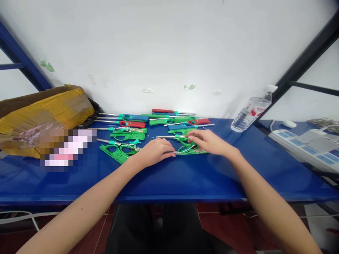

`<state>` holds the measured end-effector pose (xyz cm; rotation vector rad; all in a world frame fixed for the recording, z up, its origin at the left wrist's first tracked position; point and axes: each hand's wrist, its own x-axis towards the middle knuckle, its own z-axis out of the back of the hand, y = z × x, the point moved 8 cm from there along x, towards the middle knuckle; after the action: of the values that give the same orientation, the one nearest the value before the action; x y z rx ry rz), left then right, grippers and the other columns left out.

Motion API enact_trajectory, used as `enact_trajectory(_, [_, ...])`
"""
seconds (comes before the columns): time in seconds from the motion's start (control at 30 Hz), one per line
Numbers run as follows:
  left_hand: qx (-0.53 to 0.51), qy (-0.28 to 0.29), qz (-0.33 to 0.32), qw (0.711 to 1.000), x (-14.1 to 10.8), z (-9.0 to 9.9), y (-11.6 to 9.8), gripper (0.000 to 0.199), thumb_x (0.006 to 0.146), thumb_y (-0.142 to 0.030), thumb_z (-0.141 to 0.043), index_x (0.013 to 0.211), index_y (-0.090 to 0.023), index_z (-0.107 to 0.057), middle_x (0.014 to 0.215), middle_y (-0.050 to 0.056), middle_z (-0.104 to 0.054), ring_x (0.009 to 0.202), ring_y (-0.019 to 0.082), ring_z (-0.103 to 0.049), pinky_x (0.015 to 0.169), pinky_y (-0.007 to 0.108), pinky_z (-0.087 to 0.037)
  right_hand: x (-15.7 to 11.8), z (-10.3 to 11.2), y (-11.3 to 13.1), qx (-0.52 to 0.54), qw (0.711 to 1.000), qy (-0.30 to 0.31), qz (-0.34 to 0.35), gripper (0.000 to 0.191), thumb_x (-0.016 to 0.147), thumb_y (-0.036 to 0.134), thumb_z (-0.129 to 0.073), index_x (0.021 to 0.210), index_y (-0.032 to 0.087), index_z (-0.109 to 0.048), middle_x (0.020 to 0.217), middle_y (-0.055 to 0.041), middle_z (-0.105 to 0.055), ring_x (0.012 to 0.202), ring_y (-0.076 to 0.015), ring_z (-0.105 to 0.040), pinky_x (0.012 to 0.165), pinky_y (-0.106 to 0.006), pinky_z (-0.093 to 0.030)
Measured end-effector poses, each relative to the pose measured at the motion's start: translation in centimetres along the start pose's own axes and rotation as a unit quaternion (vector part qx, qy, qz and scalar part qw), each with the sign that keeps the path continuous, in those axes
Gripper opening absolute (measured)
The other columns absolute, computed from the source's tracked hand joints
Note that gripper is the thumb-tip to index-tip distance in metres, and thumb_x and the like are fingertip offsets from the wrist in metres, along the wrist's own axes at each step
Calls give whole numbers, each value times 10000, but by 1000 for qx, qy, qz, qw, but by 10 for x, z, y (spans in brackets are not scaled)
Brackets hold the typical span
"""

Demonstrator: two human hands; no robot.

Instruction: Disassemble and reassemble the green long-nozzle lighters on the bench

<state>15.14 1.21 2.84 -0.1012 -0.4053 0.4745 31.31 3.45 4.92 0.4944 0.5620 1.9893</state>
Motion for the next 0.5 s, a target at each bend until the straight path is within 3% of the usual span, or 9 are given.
enact_trajectory(0.23, [44,-11,16,999,1,-3,6,277,994,-375,-523,1012,-200,-736,909,42,-733,871,194,-674,796,287,-464,9,4,5,-98,991,-70,62,303,986,389,-460,907,195,-679,809,-33,-693,686,-172,-580,666,-289,-399])
enact_trajectory(0.5, [38,7,35,999,0,-4,5,212,970,-323,-570,1016,-199,-735,930,47,-717,895,196,-665,810,287,-481,16,-11,-3,-141,985,-34,93,386,997,393,-441,711,186,-597,653,-21,-618,575,-149,-492,590,-274,-314])
